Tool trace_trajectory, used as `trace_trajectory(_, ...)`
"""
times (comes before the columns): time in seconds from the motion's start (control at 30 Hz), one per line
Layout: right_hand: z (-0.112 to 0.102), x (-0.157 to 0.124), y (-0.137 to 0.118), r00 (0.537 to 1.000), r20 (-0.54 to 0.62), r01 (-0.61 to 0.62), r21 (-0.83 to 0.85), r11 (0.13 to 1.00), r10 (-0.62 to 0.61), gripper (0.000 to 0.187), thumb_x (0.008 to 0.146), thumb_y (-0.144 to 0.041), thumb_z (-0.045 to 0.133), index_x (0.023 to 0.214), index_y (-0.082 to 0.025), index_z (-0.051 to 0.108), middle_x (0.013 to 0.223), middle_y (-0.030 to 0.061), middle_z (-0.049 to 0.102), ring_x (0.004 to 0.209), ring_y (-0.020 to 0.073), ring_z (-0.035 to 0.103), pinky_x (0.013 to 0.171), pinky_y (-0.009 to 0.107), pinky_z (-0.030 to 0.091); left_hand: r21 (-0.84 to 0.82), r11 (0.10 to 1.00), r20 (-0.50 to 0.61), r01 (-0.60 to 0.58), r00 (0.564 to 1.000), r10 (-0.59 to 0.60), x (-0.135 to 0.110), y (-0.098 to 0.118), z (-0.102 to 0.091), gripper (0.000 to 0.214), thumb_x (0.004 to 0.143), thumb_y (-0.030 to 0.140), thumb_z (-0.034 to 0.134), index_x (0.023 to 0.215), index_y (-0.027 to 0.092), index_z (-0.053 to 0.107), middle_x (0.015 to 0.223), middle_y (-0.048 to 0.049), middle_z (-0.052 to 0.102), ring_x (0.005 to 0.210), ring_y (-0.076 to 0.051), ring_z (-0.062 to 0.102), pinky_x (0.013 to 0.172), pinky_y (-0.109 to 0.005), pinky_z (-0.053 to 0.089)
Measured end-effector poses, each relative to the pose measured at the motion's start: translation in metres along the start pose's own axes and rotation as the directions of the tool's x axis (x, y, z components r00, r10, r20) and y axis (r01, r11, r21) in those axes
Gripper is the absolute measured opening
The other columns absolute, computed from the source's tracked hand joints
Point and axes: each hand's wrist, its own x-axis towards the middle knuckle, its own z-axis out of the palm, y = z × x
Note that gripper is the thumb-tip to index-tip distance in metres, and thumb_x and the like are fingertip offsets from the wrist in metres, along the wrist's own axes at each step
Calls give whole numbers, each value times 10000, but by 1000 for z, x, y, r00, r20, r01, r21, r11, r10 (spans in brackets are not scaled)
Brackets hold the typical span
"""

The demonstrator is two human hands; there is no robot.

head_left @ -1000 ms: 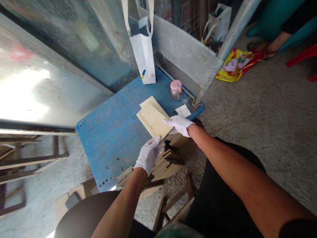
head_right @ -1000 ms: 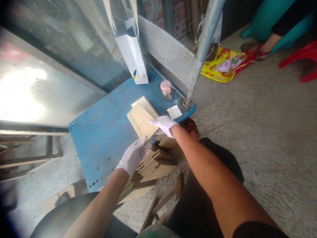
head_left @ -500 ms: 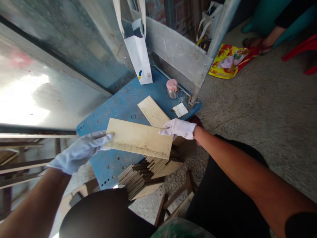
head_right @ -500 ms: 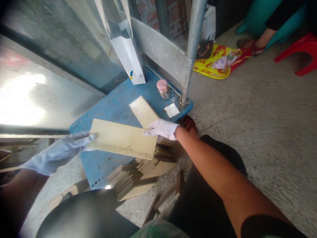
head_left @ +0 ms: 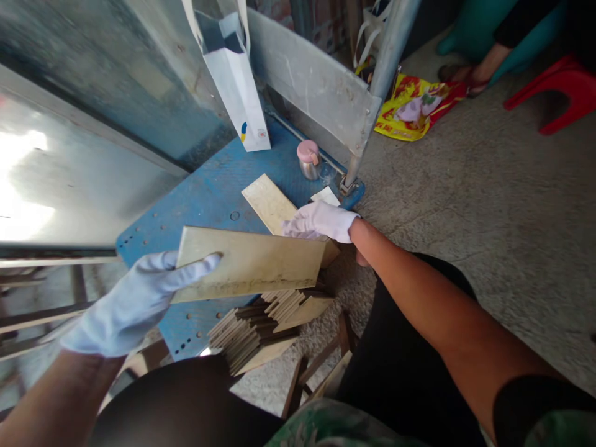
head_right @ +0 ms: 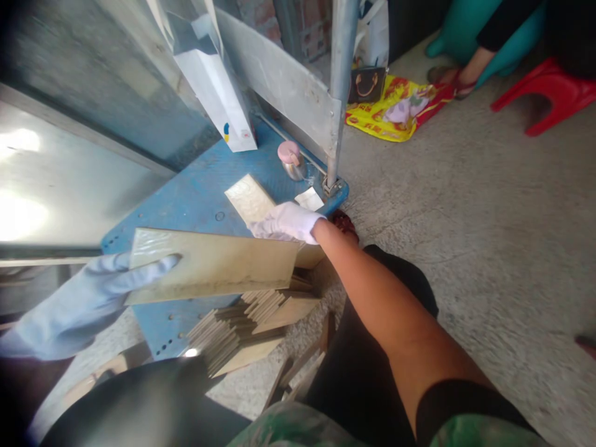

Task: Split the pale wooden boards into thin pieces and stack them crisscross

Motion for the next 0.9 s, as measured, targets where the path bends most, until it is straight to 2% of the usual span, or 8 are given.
trace_trajectory(0.13, -4, 5, -9, 983, -181, 9, 211, 977, 30, 376, 779, -502, 733, 793, -135, 653, 849, 65, 715, 662, 94, 593, 634, 203, 497, 64, 996, 169, -63, 984, 51, -1, -9, 35, 421, 480, 375, 892, 828, 170, 771, 848, -70, 765, 708, -233, 698, 603, -326, 595)
trace_trajectory(0.2, -5, 5, -12, 970, -242, 20, 209, 978, 32, 399, 789, -529, 710, 784, -134, 653, 854, 72, 719, 648, 90, 589, 629, 200, 496, 171, 980, 235, -106, 970, 63, 0, -15, 56, 379, 549, 418, 857, 820, 168, 767, 770, -54, 750, 625, -194, 665, 533, -280, 550)
trace_trajectory(0.33, -8, 3, -14, 962, -273, 38, 164, 986, 8, 450, 754, -588, 705, 748, -140, 666, 773, 61, 710, 608, 97, 587, 624, 220, 500, 341, 923, 430, -177, 903, 14, 12, -30, 101, 364, 712, 498, 716, 866, 169, 751, 741, -31, 731, 595, -160, 631, 537, -249, 491)
trace_trajectory(0.43, -10, 4, -15, 961, -275, 40, 139, 990, 0, 470, 747, -613, 696, 717, -145, 660, 714, 50, 689, 580, 102, 582, 606, 229, 499, 526, 791, 447, -314, 893, 57, 27, -44, 135, 340, 777, 504, 634, 876, 197, 740, 734, -21, 716, 649, -157, 632, 563, -233, 454)
trace_trajectory(0.57, -11, 6, -18, 965, -262, 59, 128, 990, -23, 488, 756, -631, 674, 708, -147, 637, 716, 46, 682, 572, 97, 582, 566, 216, 489, 771, 472, 427, -427, 897, 115, 46, -62, 175, 366, 819, 528, 551, 735, 199, 689, 664, -25, 657, 635, -155, 592, 560, -243, 395)
trace_trajectory(0.63, -11, 6, -21, 966, -257, 65, 128, 990, -30, 487, 768, -629, 664, 702, -148, 620, 737, 48, 683, 584, 93, 587, 555, 205, 485, 814, 369, 435, -448, 892, 123, 52, -69, 190, 392, 841, 533, 504, 714, 200, 668, 688, -39, 657, 648, -164, 592, 565, -255, 386)
trace_trajectory(0.77, -13, 4, -26, 969, -246, 65, 113, 991, -35, 472, 816, -598, 636, 692, -144, 600, 753, 54, 678, 589, 89, 573, 537, 199, 473, 815, 322, 476, -482, 873, 101, 57, -78, 213, 370, 890, 476, 445, 804, 211, 687, 800, -60, 701, 755, -192, 646, 631, -263, 424)
trace_trajectory(0.9, -13, 5, -28, 966, -252, 77, 95, 992, -51, 447, 840, -571, 631, 715, -143, 607, 765, 63, 680, 607, 96, 573, 568, 219, 489, 830, 314, 465, -461, 883, 67, 63, -86, 228, 363, 905, 459, 441, 935, 213, 706, 943, -97, 730, 870, -241, 683, 717, -295, 479)
